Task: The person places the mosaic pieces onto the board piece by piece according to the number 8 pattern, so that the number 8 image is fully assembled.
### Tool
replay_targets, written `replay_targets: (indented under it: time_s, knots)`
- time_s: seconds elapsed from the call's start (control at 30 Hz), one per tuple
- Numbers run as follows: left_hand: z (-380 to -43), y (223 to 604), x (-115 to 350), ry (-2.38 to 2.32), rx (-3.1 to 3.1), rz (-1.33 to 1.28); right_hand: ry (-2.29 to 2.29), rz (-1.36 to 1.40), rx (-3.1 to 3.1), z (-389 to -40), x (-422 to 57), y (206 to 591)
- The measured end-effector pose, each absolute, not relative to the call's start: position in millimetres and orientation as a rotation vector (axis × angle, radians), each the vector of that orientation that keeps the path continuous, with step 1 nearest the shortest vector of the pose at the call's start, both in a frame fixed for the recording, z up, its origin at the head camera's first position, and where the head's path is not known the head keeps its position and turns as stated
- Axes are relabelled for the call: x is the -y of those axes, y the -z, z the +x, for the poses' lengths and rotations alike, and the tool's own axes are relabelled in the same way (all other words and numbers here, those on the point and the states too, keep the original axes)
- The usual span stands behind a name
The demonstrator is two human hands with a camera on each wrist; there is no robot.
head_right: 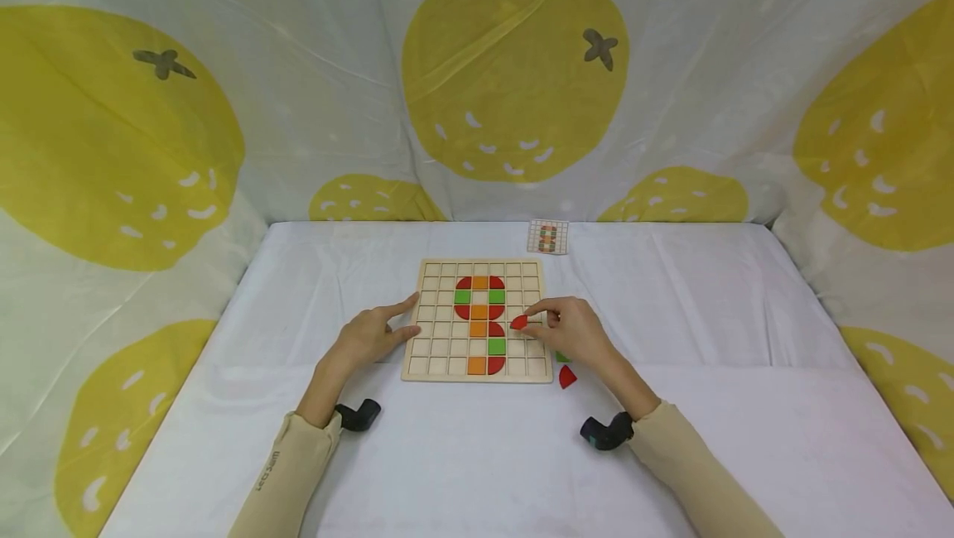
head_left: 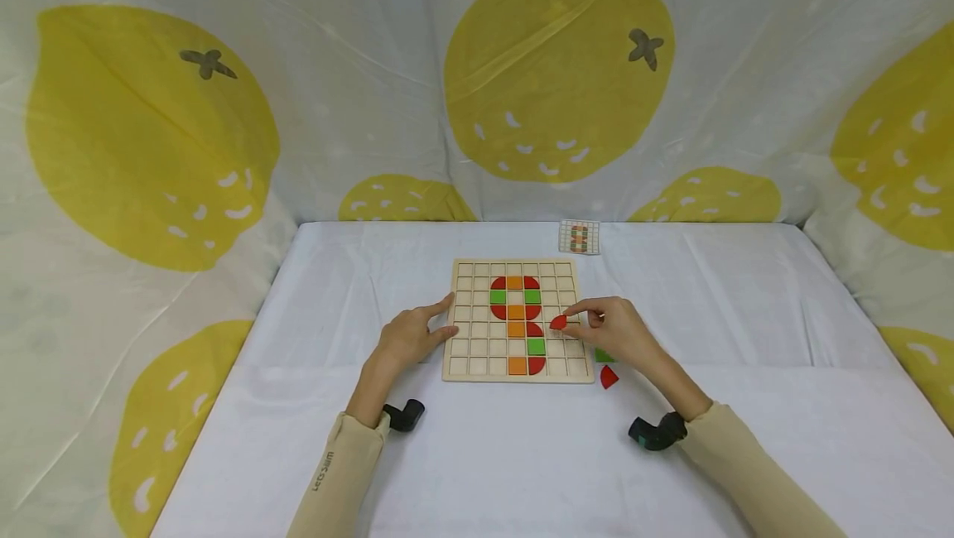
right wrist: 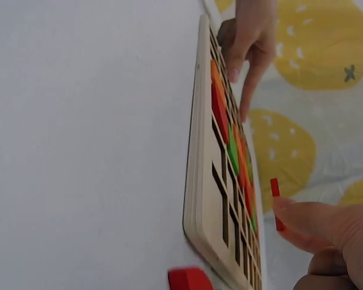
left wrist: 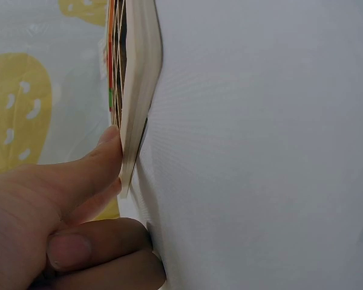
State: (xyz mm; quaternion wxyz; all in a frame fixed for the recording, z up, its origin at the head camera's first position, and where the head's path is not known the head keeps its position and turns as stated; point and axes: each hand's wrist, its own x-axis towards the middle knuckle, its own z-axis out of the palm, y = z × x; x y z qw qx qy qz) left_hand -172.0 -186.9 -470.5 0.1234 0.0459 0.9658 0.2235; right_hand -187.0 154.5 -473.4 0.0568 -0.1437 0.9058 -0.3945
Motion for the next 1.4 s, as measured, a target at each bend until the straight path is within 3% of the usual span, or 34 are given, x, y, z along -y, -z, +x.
replay_targets:
  time_s: [0.63,1.4]
  knots:
    - [-173,470,188,-0.669,-2.811,0.142,1.133,-0.55,-2.737,-188,-77,478]
    - [-173,470,188,-0.652,-2.812,0.131,1.146,-0.598,-2.707,-192,-66,486]
